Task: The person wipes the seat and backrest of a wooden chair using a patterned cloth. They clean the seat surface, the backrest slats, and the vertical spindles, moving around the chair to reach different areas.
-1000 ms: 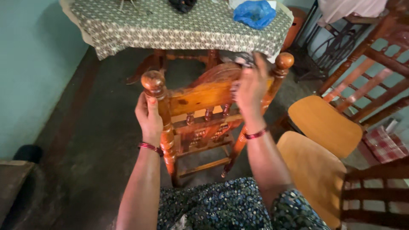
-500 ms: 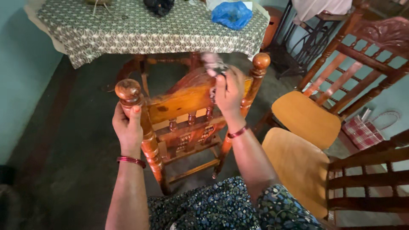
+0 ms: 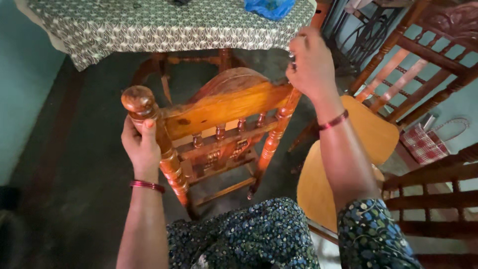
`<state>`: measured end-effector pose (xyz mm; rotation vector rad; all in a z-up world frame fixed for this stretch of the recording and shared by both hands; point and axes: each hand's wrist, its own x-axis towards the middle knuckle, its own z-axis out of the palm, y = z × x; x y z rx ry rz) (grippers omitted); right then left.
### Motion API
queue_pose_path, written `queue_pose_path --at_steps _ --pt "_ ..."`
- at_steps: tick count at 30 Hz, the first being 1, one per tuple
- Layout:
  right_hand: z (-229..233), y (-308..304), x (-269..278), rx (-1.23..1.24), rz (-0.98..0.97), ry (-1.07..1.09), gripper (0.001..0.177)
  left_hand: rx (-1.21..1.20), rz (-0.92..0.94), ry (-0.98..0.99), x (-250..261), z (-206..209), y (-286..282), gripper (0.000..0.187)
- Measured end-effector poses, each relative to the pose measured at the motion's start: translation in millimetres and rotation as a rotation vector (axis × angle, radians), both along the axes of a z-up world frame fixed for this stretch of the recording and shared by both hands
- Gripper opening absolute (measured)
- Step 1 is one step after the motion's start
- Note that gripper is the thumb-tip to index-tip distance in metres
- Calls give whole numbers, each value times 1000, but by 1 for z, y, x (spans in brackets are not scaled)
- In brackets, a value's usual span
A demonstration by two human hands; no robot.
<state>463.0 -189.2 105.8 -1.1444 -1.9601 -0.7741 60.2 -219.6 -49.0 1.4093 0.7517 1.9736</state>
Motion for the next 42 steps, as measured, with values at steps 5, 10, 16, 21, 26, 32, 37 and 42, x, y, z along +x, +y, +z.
queue_pose_path --at_steps 5,10,16,21,26,32,37,42 --pt "23 37 28 -587 -17 -17 19 -14 -45 14 -3 -1 -1 73" --pt "-19 61 63 -770 529 1167 16 -4 14 18 -1 -5 1 73" --pt "-120 55 32 73 392 1015 38 12 57 8 1 -11 5 68" --pt "-181 24 -20 248 7 675 56 25 20 -16 2 -12 10 63" --pt "-226 -17 -87 74 -200 657 57 2 41 6 3 -11 9 57" --pt "-236 -48 -114 25 -109 398 58 -20 44 -1 2 -12 10 57" --pt "-219 -67 -107 -113 2 378 56 17 39 12 3 -6 9 59" --pt "-174 -93 -87 -327 51 430 33 18 24 23 2 -2 2 60"
